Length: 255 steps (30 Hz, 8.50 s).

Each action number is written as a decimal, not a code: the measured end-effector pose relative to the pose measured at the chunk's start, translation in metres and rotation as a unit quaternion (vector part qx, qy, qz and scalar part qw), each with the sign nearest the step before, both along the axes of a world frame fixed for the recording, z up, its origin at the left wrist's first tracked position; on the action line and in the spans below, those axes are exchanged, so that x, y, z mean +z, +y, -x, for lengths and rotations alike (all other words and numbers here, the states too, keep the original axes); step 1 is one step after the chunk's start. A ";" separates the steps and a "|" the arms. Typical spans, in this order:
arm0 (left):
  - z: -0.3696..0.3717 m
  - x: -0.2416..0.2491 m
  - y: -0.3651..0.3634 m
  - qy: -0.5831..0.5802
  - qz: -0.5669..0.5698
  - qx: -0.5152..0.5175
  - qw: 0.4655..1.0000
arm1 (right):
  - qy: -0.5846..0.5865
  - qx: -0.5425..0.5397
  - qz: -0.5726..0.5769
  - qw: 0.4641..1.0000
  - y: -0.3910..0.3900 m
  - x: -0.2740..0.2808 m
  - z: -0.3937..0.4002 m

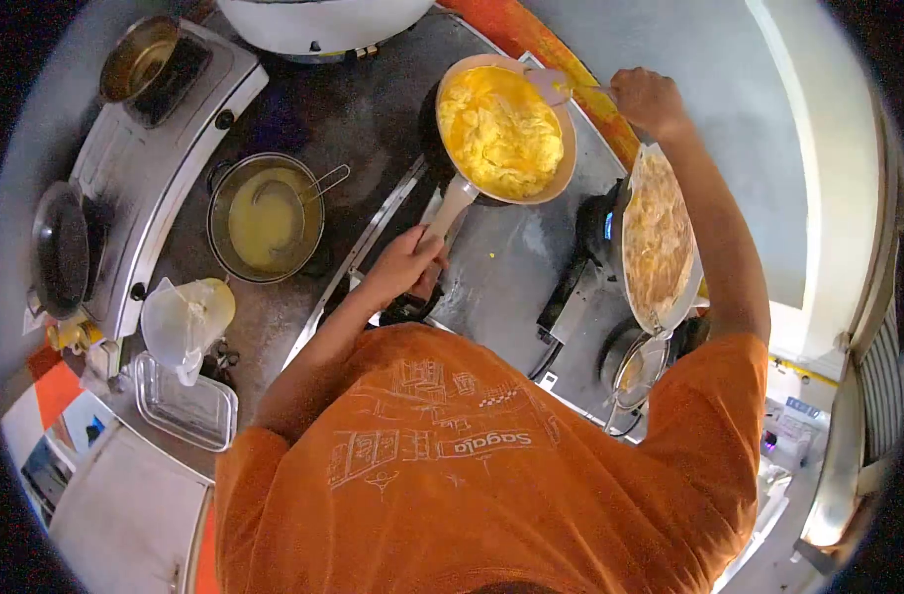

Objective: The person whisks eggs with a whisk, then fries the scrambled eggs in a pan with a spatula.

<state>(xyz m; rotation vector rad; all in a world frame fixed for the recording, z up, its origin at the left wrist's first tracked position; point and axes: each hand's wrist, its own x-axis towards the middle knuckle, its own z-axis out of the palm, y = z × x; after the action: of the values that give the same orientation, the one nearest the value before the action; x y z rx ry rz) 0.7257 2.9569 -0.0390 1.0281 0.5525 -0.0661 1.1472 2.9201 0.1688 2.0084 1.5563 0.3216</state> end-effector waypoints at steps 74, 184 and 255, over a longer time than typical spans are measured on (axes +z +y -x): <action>0.099 -0.209 -0.103 0.057 -0.230 -0.003 0.972 | 0.089 -0.075 0.174 0.978 -0.101 0.034 0.207; 0.180 -0.099 -0.037 0.162 -0.169 0.046 0.971 | 0.133 -0.014 -0.141 0.981 -0.041 -0.063 0.029; 0.241 -0.105 -0.050 0.230 -0.135 0.212 0.940 | 0.371 0.016 -0.063 0.926 0.016 -0.064 -0.005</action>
<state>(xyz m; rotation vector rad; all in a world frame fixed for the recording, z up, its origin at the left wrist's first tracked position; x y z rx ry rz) 0.4852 2.9069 -0.1438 1.1430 1.2280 0.1609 1.1519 2.9365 0.1044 2.3551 2.0429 -0.3960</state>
